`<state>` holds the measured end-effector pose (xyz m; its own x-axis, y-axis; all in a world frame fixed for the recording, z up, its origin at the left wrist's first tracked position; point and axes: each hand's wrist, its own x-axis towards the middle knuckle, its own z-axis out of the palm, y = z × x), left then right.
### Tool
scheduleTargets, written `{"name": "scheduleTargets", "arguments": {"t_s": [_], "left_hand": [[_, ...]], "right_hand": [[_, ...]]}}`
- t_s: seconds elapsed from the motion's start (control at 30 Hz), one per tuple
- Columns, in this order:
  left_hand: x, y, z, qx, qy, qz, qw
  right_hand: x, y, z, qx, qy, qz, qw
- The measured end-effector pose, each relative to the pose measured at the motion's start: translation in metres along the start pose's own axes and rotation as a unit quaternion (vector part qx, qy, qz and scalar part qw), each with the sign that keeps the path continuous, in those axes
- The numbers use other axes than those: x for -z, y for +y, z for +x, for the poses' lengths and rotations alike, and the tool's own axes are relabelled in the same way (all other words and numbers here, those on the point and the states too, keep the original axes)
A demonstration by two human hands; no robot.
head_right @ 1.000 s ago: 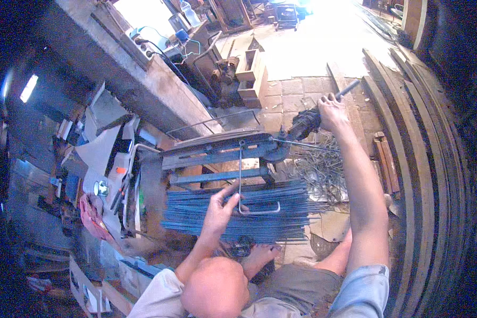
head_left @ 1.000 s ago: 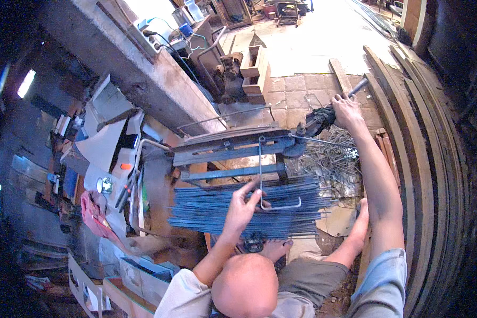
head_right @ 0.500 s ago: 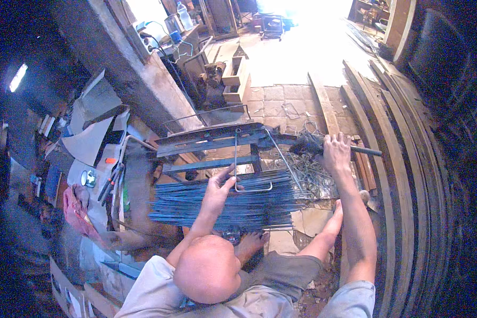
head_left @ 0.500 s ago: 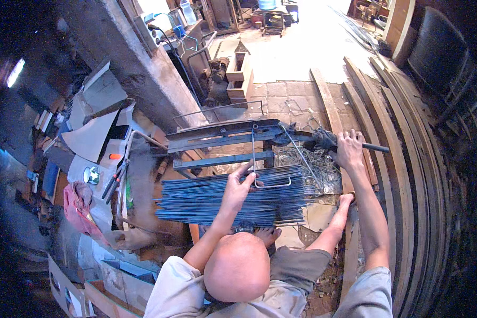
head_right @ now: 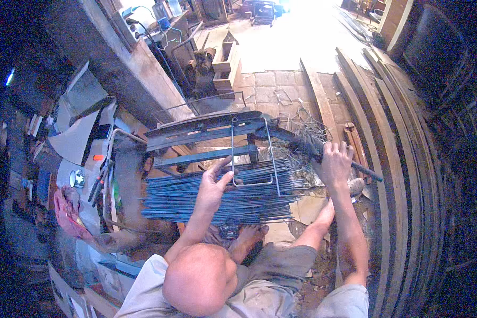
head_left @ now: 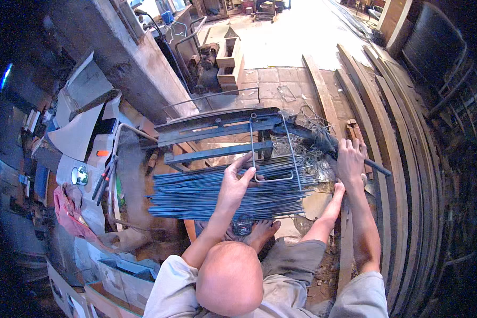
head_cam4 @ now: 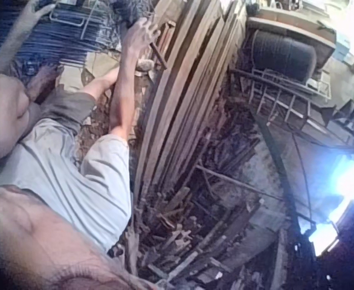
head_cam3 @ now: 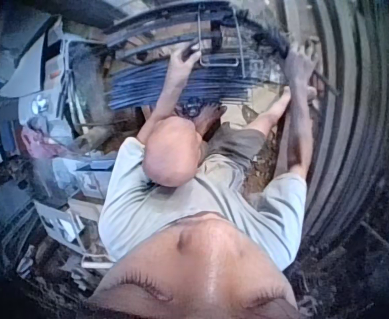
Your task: The person bends metal rods into rectangular shapes using a manual bending jig, then uses pliers to cut or adjust the ends.
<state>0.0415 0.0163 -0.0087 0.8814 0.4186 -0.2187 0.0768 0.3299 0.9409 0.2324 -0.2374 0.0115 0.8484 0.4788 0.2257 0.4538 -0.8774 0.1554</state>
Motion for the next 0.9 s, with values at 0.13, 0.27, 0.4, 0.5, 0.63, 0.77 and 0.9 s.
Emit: {"name": "scheduleTargets", "arguments": {"t_s": [0.13, 0.27, 0.4, 0.5, 0.63, 0.77, 0.9], "left_hand": [[-0.004, 0.010, -0.004, 0.005, 0.000, -0.004, 1.000], [-0.007, 0.007, -0.002, -0.004, -0.001, -0.001, 1.000], [-0.003, -0.005, 0.002, -0.035, -0.015, -0.006, 0.999], [-0.002, -0.006, 0.001, -0.022, -0.013, -0.025, 0.999], [-0.001, -0.004, 0.002, -0.023, -0.020, -0.022, 0.999], [-0.003, -0.001, 0.003, -0.020, -0.021, -0.025, 0.999], [0.001, -0.007, 0.004, -0.022, -0.028, -0.021, 0.999]], "right_hand": [[0.001, -0.008, -0.018, 0.000, -0.005, -0.034, 0.999], [0.008, -0.008, -0.014, -0.015, -0.018, -0.007, 1.000], [0.010, -0.007, -0.019, -0.026, 0.000, 0.004, 1.000], [0.009, -0.005, -0.027, -0.043, -0.003, 0.017, 0.999], [0.018, -0.009, -0.028, -0.073, -0.016, 0.048, 0.996], [0.011, -0.018, -0.024, -0.106, -0.034, -0.004, 0.994], [0.006, -0.026, -0.031, -0.124, -0.053, -0.052, 0.989]]}}
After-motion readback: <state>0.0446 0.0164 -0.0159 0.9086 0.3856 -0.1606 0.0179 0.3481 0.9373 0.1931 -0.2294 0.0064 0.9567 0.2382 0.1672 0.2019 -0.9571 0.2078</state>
